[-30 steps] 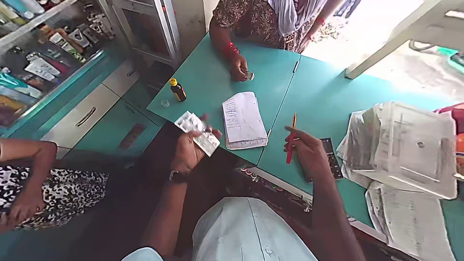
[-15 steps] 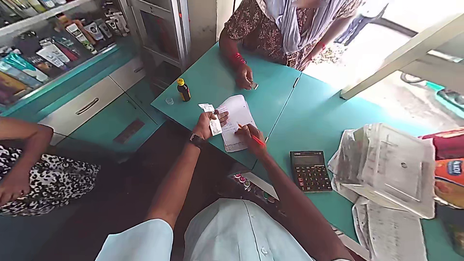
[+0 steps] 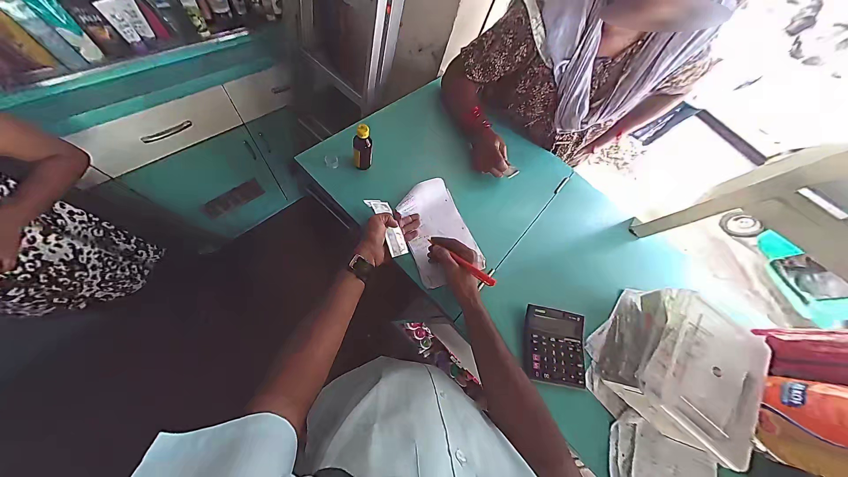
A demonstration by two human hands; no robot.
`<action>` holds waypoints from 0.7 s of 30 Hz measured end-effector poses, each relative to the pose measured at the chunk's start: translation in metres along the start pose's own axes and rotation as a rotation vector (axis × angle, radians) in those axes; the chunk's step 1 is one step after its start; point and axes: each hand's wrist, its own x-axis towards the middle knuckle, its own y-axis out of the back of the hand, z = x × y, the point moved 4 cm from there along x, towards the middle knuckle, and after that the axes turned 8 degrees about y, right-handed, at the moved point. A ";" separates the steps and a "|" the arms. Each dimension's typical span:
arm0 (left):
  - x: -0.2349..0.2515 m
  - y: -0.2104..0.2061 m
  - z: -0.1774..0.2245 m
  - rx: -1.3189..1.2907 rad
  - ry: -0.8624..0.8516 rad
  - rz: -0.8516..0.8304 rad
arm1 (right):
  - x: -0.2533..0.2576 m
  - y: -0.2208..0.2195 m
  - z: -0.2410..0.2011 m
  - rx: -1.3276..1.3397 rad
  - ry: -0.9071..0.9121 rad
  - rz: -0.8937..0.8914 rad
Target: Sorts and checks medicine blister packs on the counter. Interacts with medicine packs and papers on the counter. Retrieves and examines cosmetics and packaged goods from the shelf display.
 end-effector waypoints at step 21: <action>0.000 -0.006 0.003 -0.056 0.033 -0.002 | -0.009 -0.007 0.006 -0.415 0.204 -0.079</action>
